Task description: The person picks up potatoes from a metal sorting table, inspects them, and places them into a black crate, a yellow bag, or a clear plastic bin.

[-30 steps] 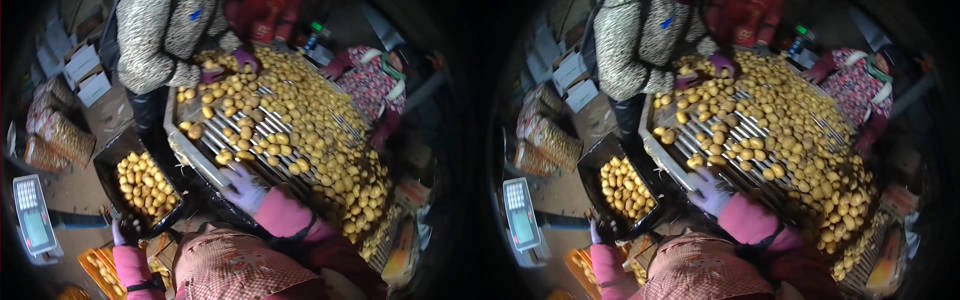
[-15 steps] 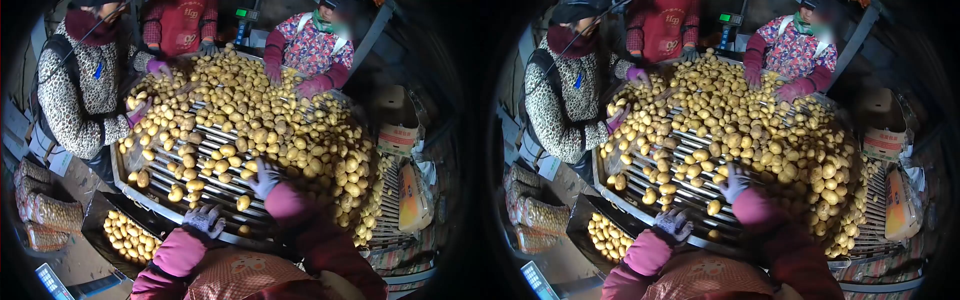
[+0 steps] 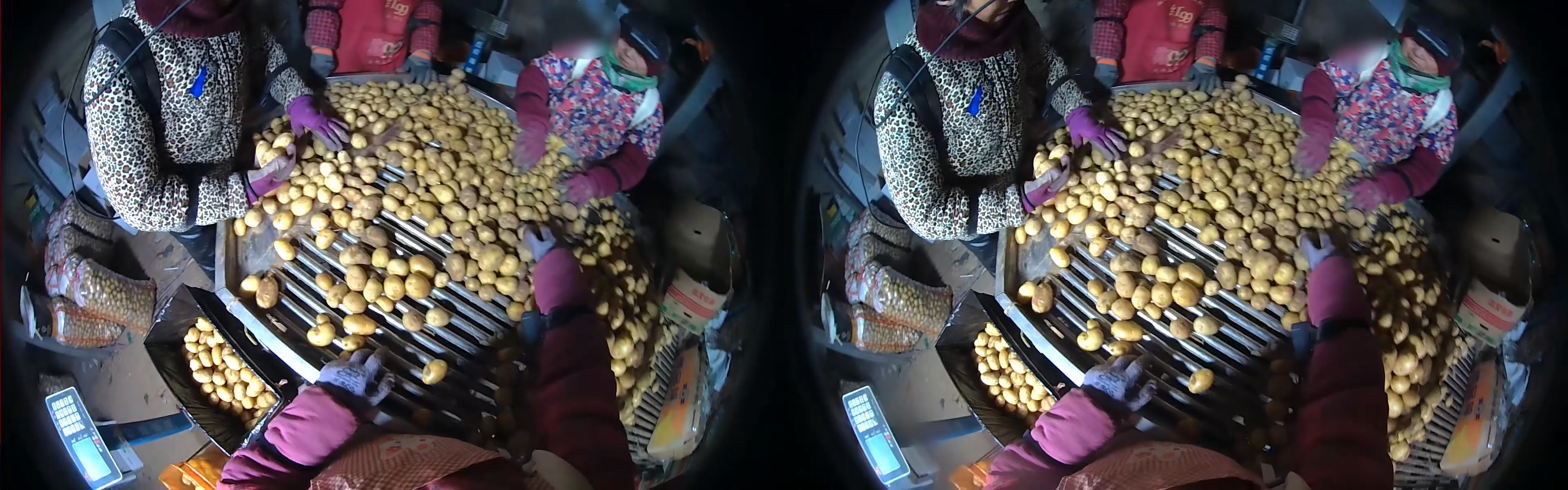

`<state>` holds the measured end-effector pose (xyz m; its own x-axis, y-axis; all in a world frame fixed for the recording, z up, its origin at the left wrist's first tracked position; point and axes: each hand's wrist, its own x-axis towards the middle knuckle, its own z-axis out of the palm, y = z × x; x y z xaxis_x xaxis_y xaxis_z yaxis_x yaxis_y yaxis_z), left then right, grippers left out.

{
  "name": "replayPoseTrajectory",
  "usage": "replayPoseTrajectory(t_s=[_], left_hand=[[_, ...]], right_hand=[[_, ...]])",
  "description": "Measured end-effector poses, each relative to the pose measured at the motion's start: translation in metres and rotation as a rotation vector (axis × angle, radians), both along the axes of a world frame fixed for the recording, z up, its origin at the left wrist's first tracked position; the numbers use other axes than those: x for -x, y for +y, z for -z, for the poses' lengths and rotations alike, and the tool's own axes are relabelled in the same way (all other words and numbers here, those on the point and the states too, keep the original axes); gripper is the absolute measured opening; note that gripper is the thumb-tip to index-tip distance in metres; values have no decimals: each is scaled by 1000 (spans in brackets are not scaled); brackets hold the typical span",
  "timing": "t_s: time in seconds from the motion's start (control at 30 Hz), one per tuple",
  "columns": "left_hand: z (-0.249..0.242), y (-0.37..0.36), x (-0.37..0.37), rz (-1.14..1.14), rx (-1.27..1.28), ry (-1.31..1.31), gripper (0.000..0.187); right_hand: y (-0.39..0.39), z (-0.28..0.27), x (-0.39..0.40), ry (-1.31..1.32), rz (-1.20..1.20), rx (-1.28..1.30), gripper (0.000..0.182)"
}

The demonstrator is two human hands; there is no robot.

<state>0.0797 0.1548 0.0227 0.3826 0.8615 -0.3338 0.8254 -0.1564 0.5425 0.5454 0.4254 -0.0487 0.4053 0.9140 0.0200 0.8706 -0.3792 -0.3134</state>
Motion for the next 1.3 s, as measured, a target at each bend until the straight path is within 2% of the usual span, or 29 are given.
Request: replayPoseTrajectory(t_s=[0.03, 0.1, 0.13, 0.2, 0.27, 0.33, 0.4, 0.47, 0.5, 0.53, 0.6, 0.63, 0.67, 0.7, 0.73, 0.77, 0.8, 0.83, 0.87, 0.93, 1.0, 1.03, 1.07, 1.1, 1.2, 1.27, 1.3], left_hand=[[10, -1, 1, 14, -112, -45, 59], [6, -1, -2, -19, -132, -2, 56], [4, -2, -6, -41, -155, 26, 53], [4, -1, -6, -51, -147, -23, 51], [4, 0, -7, -57, -147, 7, 52], [-3, 1, -8, -47, -112, 4, 52], [1, 0, -7, -47, -109, 21, 52], [0, 1, -7, -48, -119, 35, 51], [1, -2, -7, -44, -113, 48, 51], [8, -6, -7, -46, -232, 52, 50], [7, -3, -6, -47, -201, -5, 51], [7, -3, -6, -48, -204, 6, 52], [8, -4, -6, -45, -199, 16, 53], [10, -5, -7, -54, -240, 25, 54], [10, -6, -7, -56, -233, 18, 54], [8, -5, -7, -57, -208, 24, 54], [6, -3, -7, -64, -182, 31, 54], [4, -3, -8, -63, -189, 51, 54], [3, -3, -7, -69, -184, 54, 54], [2, -2, -8, -61, -128, 40, 54], [-4, -1, -11, -67, -91, 71, 54], [-4, -1, -10, -60, -94, 79, 54], [-2, -1, -10, -54, -97, 85, 55], [-1, -2, -11, -52, -104, 85, 55], [-1, -3, -13, -88, -92, 111, 55], [-3, -3, -11, -75, -82, 97, 56], [-6, -3, -11, -67, -68, 94, 52]], right_hand=[[1, -8, 19, 13, -11, 4, 62], [-33, -66, 85, -236, -214, 70, 65], [-36, -75, 103, -136, -172, 158, 64], [-40, -75, 114, -203, -228, 161, 61], [-22, -30, 100, -94, -421, -5, 59], [-33, -51, 142, 380, -459, 212, 56], [-60, -54, 182, 94, -638, 34, 52], [-80, -76, 213, 51, -739, 154, 50], [-93, -79, 227, 72, -842, 150, 51], [-107, -82, 239, 96, -943, 145, 52], [-132, -90, 256, 64, -1036, 187, 55], [-133, -84, 245, 313, -1157, 63, 58], [-129, -82, 236, 780, -959, 149, 55], [-122, -107, 217, 745, -765, 100, 48], [-100, -98, 189, 900, -588, -39, 42], [-78, -96, 149, 312, -642, -285, 39], [-67, -90, 117, -2, -560, -140, 44], [-69, -64, 93, 130, -372, 84, 53], [-87, -83, 105, -27, -371, 207, 65], [-94, -86, 126, -148, -509, 218, 70], [-98, -45, 131, 309, -528, 225, 71], [-91, -1, 126, 583, -757, 85, 71], [-108, -49, 157, 108, -780, 220, 69], [-119, -46, 175, 160, -816, 98, 66], [-150, -56, 222, 108, -675, 266, 63], [-167, -74, 225, 72, -762, 341, 63], [-176, -79, 218, -60, -943, 165, 59]])
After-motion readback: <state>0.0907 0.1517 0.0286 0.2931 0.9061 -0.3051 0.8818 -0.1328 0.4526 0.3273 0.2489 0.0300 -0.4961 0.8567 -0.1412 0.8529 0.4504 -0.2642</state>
